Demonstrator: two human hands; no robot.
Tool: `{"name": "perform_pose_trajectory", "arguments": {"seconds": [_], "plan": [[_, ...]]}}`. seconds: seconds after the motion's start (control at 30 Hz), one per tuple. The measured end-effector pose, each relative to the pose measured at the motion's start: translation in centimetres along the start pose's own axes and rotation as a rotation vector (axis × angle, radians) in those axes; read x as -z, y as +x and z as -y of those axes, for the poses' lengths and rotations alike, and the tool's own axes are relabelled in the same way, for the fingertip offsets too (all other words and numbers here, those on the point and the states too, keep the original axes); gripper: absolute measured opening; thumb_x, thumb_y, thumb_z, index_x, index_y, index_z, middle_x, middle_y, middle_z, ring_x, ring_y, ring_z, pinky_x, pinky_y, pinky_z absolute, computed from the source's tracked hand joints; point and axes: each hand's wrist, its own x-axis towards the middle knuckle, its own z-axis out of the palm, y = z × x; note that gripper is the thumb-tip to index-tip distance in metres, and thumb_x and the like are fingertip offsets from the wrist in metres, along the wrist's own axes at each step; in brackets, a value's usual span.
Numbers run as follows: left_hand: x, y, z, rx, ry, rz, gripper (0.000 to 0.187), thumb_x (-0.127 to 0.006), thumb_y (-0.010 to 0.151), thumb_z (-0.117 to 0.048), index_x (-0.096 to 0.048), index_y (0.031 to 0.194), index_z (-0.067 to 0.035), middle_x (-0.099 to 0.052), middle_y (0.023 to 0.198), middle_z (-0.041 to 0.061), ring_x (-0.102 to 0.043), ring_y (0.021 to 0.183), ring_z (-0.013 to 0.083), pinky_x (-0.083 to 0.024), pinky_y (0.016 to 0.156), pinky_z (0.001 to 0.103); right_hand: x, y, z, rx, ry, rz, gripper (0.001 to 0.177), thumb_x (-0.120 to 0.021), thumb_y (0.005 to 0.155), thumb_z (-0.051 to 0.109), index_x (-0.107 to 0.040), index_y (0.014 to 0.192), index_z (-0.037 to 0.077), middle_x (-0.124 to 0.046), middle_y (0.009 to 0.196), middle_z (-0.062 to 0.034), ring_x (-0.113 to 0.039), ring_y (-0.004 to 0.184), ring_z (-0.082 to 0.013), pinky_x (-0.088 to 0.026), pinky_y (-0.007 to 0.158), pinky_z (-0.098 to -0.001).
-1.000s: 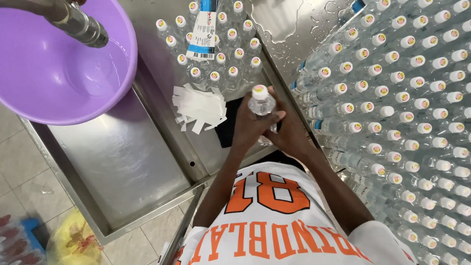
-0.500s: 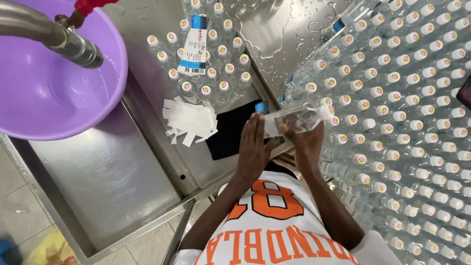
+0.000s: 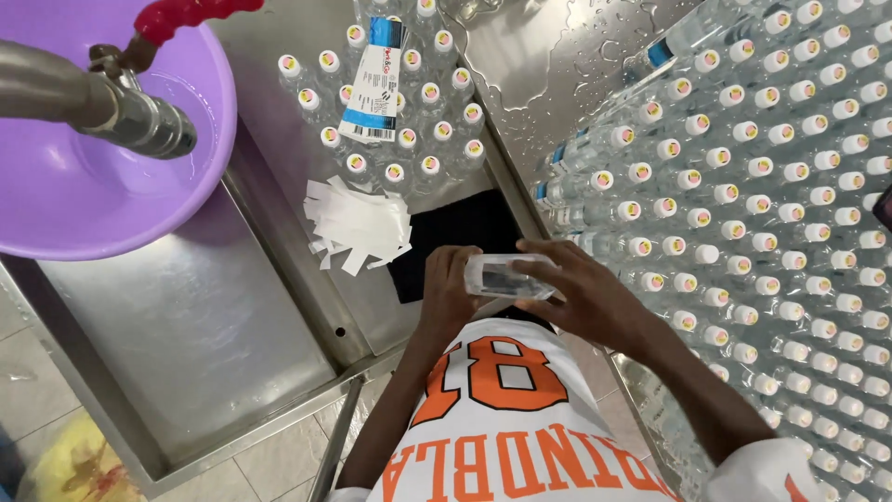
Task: Manually applying labels to plastic water bottles at a production station.
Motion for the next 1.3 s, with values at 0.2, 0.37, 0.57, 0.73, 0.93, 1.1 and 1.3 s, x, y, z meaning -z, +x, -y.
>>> {"name": "perform_pose_trajectory", "arguments": {"seconds": [0.2,0.37,0.57,0.73,0.93,1.1,1.3], "plan": [[0.6,5.2,1.6,0.058,0.052,0.098,0.071,-0.097,0.070,-0.039,-0.067,0.129,-0.012,-0.064,0.120,0.009,-0.066,0.120,0.0325,-0.035,0.128,0.056,5.8,5.8,-3.4,0.063,-0.064,0.167,0.048,-0.082,0.090,0.016,-0.075,0.137,0.007,-0.070,0.141,-0.0306,-0.070,0.119,-0.0524,-0.066,0.089,-0.0573],[2.9,5.0,6.2,0.326,0.102,0.424,0.059,-0.087,0.095,-0.036,-0.055,0.138,-0.013,-0.040,0.161,0.027,-0.035,0.156,0.0511,-0.024,0.129,0.072,6.3,10.7,-8.7,0.014,-0.456,0.167,0.044,-0.082,0.097,0.037,-0.078,0.136,0.016,-0.076,0.132,-0.0253,-0.074,0.119,-0.0460,-0.067,0.086,-0.0535],[7.2,5.4,2.0,0.475,-0.151,0.383,0.043,-0.076,0.105,-0.032,-0.057,0.138,-0.011,-0.039,0.161,0.025,-0.039,0.154,0.0536,-0.035,0.125,0.071,3.1,14.0,-19.5,-0.120,-0.682,0.347,0.044,-0.077,0.099,0.038,-0.076,0.139,0.019,-0.072,0.140,-0.0197,-0.071,0.128,-0.0413,-0.066,0.090,-0.0543],[8.0,4.6,2.3,0.658,-0.279,0.392,0.043,-0.074,0.106,-0.039,-0.059,0.138,-0.015,-0.039,0.162,0.020,-0.040,0.155,0.0485,-0.042,0.123,0.065,3.7,14.6,-17.6,-0.020,-0.958,0.485,0.037,-0.079,0.096,0.038,-0.078,0.133,0.035,-0.071,0.141,-0.0068,-0.067,0.136,-0.0280,-0.041,0.126,-0.0568],[7.8,4.0,4.5,0.822,-0.305,0.419,0.046,-0.072,0.106,-0.046,-0.059,0.145,-0.023,-0.039,0.165,0.011,-0.040,0.158,0.0392,-0.044,0.126,0.058,4.8,22.1,-21.2,-0.249,-0.765,0.664,0.041,-0.075,0.099,0.049,-0.075,0.140,0.039,-0.074,0.142,-0.0050,-0.067,0.136,-0.0293,-0.044,0.122,-0.0616],[6.8,2.6,6.2,0.830,-0.277,0.360,0.050,-0.066,0.101,-0.048,-0.064,0.143,-0.022,-0.050,0.160,0.005,-0.047,0.155,0.0250,-0.044,0.121,0.047,13.9,34.4,-29.3,-0.345,-0.821,0.173,0.057,-0.066,0.107,0.052,-0.064,0.154,0.020,-0.076,0.135,-0.0188,-0.073,0.118,-0.0456,-0.061,0.087,-0.0655],[6.2,2.2,7.2,0.873,-0.329,0.240,0.050,-0.069,0.099,-0.042,-0.069,0.142,-0.016,-0.060,0.152,0.004,-0.060,0.144,0.0213,-0.051,0.118,0.042,16.1,44.5,-40.7,-0.409,0.024,-0.566,0.111,-0.113,0.090,0.023,-0.031,0.161,0.004,-0.043,0.168,-0.0219,-0.037,0.156,-0.0439,-0.034,0.126,-0.0517]]}}
